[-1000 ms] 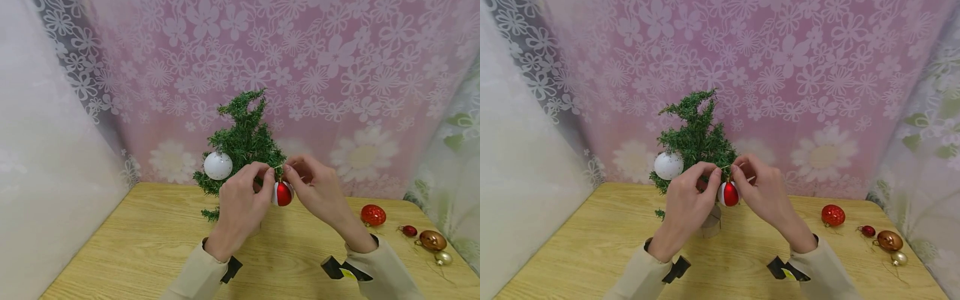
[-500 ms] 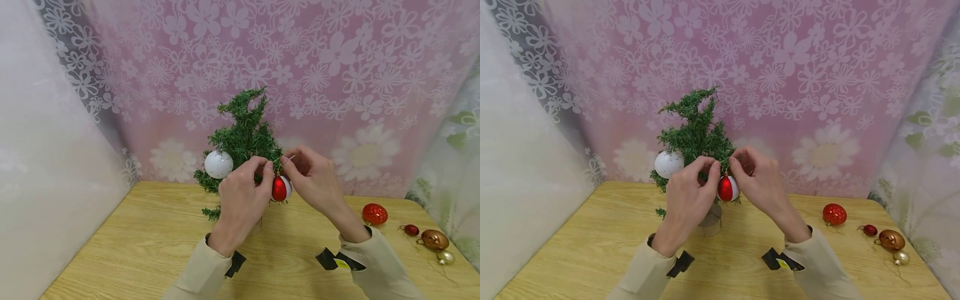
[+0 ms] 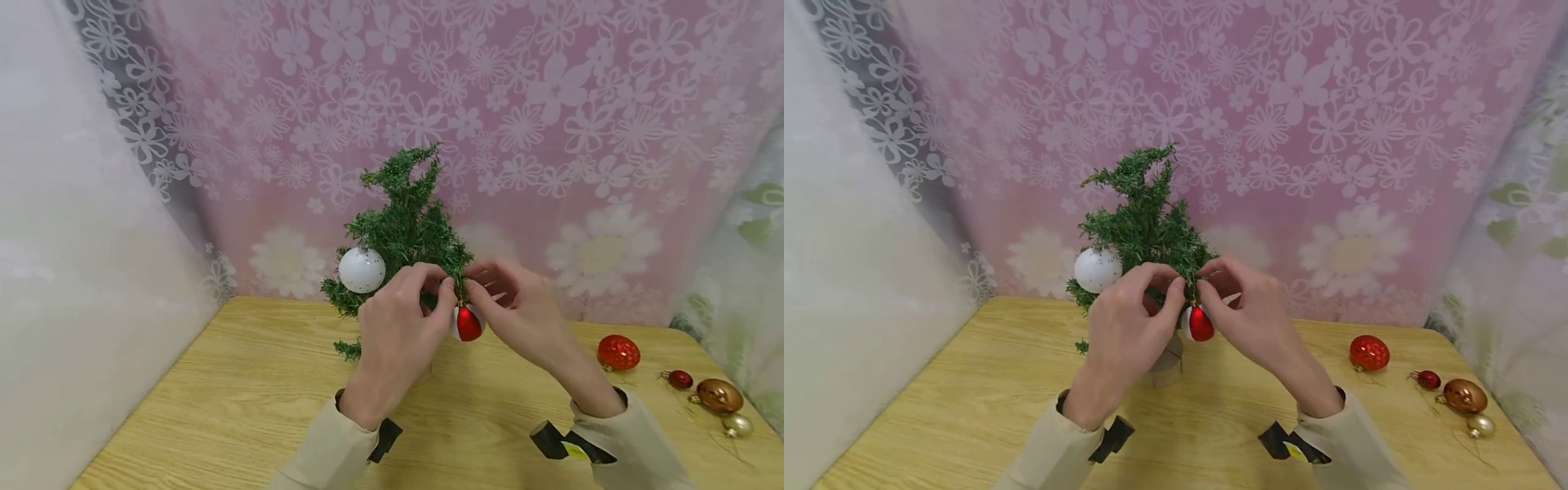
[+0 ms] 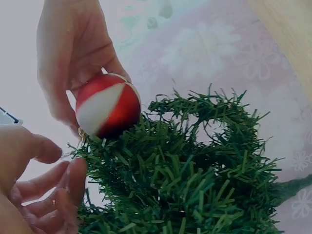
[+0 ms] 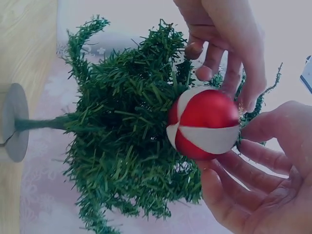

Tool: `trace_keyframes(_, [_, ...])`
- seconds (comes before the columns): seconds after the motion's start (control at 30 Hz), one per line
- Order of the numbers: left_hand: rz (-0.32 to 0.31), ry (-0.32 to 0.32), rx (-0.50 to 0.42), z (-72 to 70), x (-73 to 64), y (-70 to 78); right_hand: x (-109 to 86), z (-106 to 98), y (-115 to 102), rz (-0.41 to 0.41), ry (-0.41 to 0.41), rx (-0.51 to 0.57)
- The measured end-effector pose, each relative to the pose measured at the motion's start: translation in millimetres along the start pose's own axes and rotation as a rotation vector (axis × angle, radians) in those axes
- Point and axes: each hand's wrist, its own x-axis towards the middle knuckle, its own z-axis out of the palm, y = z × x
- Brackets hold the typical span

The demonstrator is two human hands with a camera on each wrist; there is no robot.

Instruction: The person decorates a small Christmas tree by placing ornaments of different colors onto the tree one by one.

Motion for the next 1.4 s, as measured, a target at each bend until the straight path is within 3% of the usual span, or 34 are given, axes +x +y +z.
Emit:
trace_keyframes(0.2, [0.081,0.06,0.017,6.4,-0.7,2.1,-17.8,-11,11,-0.063,0.063,-0.016])
trace_keyframes(0.53, [0.121,0.043,0.093,16.9,2.3,2.0,-42.1,-35,41,-0.046,0.1,-0.121])
trace_keyframes(0.8, [0.111,0.013,0.095,18.3,-0.1,3.9,-56.7,-58,76,0.036,0.074,-0.166])
trace_keyframes(1.17, [0.129,0.025,0.085,14.3,-5.7,0.2,-73.4,-95,118,0.15,0.066,-0.271])
trace_keyframes(1.4, [0.137,0.019,0.047,11.8,-6.0,-3.0,-82.9,-107,143,0.163,0.059,-0.358])
